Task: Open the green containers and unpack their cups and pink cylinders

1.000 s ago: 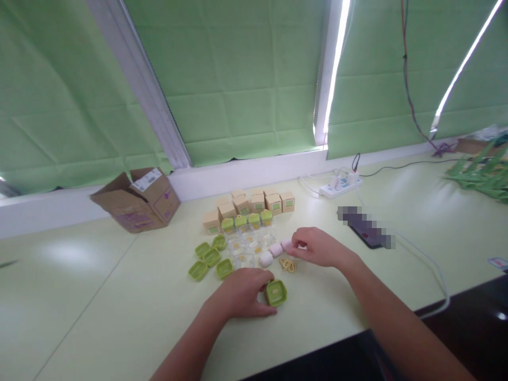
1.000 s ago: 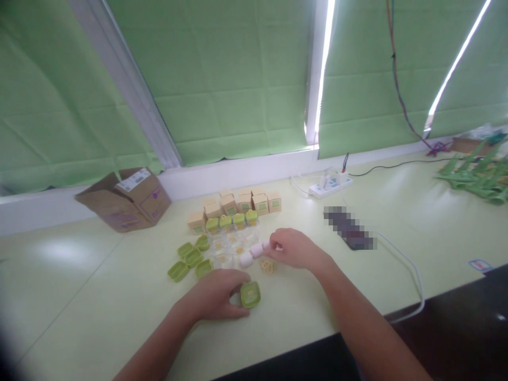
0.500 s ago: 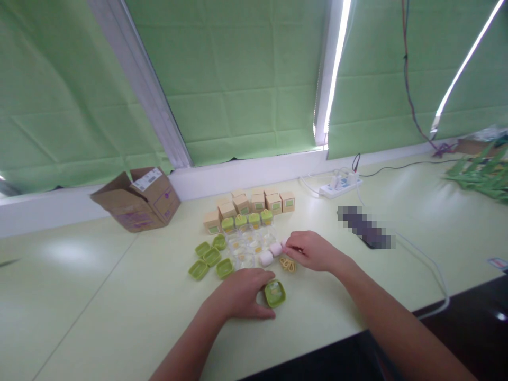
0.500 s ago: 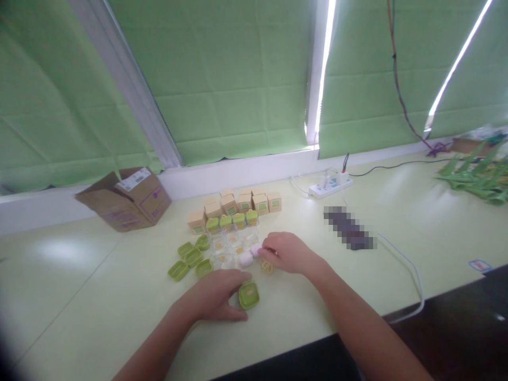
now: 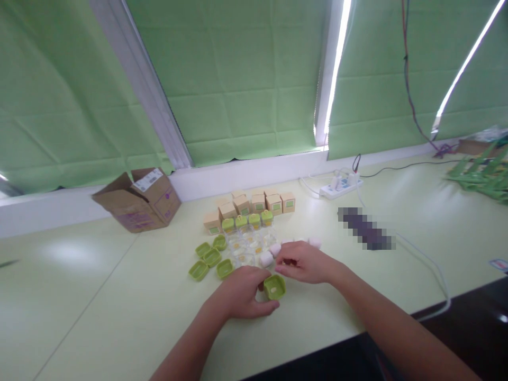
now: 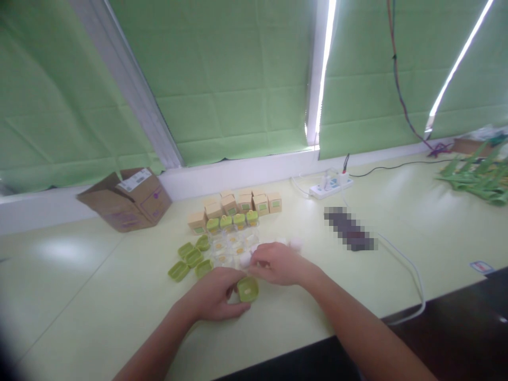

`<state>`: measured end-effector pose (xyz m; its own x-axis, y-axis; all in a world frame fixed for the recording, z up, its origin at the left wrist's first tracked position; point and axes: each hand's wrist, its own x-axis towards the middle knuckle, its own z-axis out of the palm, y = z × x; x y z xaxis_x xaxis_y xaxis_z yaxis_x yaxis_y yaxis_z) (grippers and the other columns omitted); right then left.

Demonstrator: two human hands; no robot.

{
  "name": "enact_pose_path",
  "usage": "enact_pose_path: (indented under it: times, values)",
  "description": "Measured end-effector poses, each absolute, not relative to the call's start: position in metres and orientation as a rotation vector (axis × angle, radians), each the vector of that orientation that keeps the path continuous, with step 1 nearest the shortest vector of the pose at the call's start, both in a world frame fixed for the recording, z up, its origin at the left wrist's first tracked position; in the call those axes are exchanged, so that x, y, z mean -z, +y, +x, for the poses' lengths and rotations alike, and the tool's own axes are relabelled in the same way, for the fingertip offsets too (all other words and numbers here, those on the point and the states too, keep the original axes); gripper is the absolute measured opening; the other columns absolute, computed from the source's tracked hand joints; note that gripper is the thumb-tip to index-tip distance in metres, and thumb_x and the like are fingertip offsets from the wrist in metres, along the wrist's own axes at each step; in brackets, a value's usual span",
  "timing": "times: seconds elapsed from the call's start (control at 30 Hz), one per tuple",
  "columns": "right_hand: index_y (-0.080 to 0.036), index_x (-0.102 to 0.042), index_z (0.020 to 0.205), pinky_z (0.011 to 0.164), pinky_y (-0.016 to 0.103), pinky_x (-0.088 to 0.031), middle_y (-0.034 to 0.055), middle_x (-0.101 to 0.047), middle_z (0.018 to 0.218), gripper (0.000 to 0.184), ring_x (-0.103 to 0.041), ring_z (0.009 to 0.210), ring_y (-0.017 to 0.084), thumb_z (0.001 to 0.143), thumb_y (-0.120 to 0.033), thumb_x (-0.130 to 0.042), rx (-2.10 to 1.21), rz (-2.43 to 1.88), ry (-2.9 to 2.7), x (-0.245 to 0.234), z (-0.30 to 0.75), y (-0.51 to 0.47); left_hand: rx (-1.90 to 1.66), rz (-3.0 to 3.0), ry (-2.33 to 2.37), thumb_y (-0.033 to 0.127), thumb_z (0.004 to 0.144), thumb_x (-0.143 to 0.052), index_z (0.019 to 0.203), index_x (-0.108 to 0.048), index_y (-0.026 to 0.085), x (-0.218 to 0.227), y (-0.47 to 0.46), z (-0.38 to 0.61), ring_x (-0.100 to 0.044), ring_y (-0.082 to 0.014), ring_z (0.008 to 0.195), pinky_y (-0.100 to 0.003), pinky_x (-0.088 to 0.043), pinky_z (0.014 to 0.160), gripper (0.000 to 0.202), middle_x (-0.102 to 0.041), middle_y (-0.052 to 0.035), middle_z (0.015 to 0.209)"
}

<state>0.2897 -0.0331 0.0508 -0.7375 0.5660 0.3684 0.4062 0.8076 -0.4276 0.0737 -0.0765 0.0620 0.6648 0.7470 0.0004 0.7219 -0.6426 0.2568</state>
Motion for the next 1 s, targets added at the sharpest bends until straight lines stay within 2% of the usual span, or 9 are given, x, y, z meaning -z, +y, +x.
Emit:
enact_pose_path:
  times: [0.17, 0.33, 0.47, 0.6, 0.77, 1.0]
  values:
    - [-0.019, -0.068, 0.078, 0.061, 0.021, -0.037, -0.0018, -0.054, 0.067, 0.017, -0.050, 0.064, 0.010, 0.082, -0.034, -0.062, -0.607, -0.639, -2.500, -0.047, 0.285, -0.036, -0.180, 2.647, 1.193, 0.047, 0.073, -0.061, 0.073, -0.056, 0.019, -0.060, -0.075, 0.074, -0.054, -0.0159, 0.063, -0.026, -0.036, 0.059, 0.028, -0.058, 0.0006, 0.065]
    - [-0.021, -0.071, 0.081, 0.062, 0.021, -0.039, -0.0005, -0.057, 0.071, 0.014, -0.053, 0.068, 0.011, 0.081, -0.033, -0.064, -0.666, -0.593, -2.533, -0.045, 0.283, -0.037, -0.277, 2.612, 1.205, 0.044, 0.072, -0.061, 0.073, -0.055, 0.019, -0.060, -0.075, 0.074, -0.055, -0.0157, 0.064, -0.026, -0.038, 0.063, 0.026, -0.058, 0.0004, 0.066]
    - [-0.022, -0.071, 0.083, 0.065, 0.021, -0.040, -0.0002, -0.057, 0.074, 0.014, -0.054, 0.070, 0.011, 0.082, -0.033, -0.063, -0.589, -0.629, -2.566, -0.044, 0.282, -0.036, -0.345, 2.609, 1.280, 0.044, 0.072, -0.059, 0.076, -0.056, 0.019, -0.058, -0.075, 0.075, -0.054, -0.0160, 0.065, -0.027, -0.038, 0.061, 0.026, -0.060, -0.0006, 0.068]
    - [-0.021, -0.070, 0.076, 0.066, 0.022, -0.039, -0.0004, -0.056, 0.073, 0.016, -0.053, 0.071, 0.011, 0.083, -0.032, -0.062, -0.479, -0.662, -2.597, -0.042, 0.282, -0.035, -0.388, 2.624, 1.343, 0.045, 0.072, -0.058, 0.080, -0.058, 0.020, -0.054, -0.075, 0.076, -0.056, -0.0178, 0.068, -0.028, -0.038, 0.061, 0.027, -0.063, -0.0019, 0.073]
    - [-0.022, -0.069, 0.073, 0.061, 0.022, -0.035, -0.0012, -0.054, 0.070, 0.021, -0.052, 0.068, 0.011, 0.085, -0.035, -0.058, -0.374, -0.676, -2.615, -0.037, 0.279, -0.035, -0.366, 2.655, 1.351, 0.045, 0.070, -0.059, 0.079, -0.060, 0.021, -0.051, -0.074, 0.074, -0.058, -0.0183, 0.066, -0.028, -0.037, 0.059, 0.026, -0.065, -0.0015, 0.072]
    - [-0.021, -0.068, 0.074, 0.057, 0.023, -0.032, -0.0004, -0.056, 0.069, 0.025, -0.051, 0.066, 0.011, 0.090, -0.030, -0.052, -0.125, -0.640, -2.686, -0.034, 0.275, -0.035, -0.380, 2.679, 1.340, 0.044, 0.069, -0.061, 0.076, -0.059, 0.020, -0.048, -0.072, 0.072, -0.057, -0.0169, 0.063, -0.027, -0.037, 0.058, 0.025, -0.064, -0.0003, 0.068]
